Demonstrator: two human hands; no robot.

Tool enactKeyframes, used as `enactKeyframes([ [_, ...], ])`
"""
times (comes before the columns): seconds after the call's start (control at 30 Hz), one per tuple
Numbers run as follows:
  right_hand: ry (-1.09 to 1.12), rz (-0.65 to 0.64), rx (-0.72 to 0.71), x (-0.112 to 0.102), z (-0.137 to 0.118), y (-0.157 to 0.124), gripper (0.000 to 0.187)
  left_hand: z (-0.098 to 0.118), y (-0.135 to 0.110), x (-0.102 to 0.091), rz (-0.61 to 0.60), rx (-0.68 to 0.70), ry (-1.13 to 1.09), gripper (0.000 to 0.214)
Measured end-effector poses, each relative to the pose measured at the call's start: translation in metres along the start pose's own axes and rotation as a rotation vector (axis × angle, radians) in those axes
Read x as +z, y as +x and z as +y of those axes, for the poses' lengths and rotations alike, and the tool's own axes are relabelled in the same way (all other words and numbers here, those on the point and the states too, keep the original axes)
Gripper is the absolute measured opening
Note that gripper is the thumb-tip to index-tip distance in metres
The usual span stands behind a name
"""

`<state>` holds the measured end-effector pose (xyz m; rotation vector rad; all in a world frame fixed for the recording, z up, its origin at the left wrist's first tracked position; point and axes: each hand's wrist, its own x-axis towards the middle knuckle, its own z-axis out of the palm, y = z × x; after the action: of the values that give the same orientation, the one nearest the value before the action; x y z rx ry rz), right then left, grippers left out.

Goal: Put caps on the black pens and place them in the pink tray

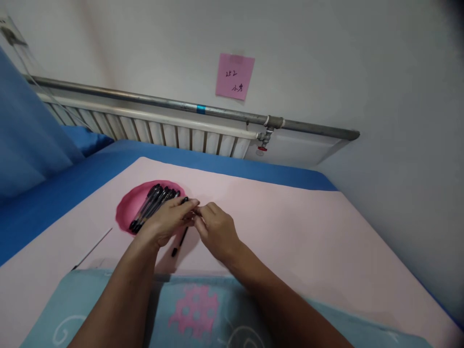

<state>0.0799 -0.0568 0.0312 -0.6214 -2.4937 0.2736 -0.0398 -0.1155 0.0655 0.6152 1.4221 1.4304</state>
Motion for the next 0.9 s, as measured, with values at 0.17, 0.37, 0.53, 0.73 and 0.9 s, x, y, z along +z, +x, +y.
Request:
enactKeyframes([
  [0.17, 0.098, -0.271, 0.082, 0.013, -0.001, -0.016, 0.009, 0.013, -0.005, -0.013, 0.215, 0.094, 0.144, 0.024],
  [0.37, 0.145, -0.415, 0.09, 0.028, -0.008, -0.024, 0.01, 0.008, 0.002, -0.015, 0.189, 0.147, 0.048, 0.015],
  [0.53, 0.187, -0.4, 0.049, 0.03, -0.008, -0.025, 0.011, 0.003, 0.007, -0.015, 0.221, 0.17, 0.006, 0.008],
  [0.73, 0.395, -0.272, 0.162, 0.021, -0.003, -0.022, 0.016, 0.002, 0.007, -0.017, 0.152, 0.105, 0.01, 0.008],
  [0.9, 0.783, -0.061, 0.347, 0.005, -0.005, -0.008, 0.016, -0.002, 0.003, -0.001, 0.012, 0.085, -0.02, 0.015],
])
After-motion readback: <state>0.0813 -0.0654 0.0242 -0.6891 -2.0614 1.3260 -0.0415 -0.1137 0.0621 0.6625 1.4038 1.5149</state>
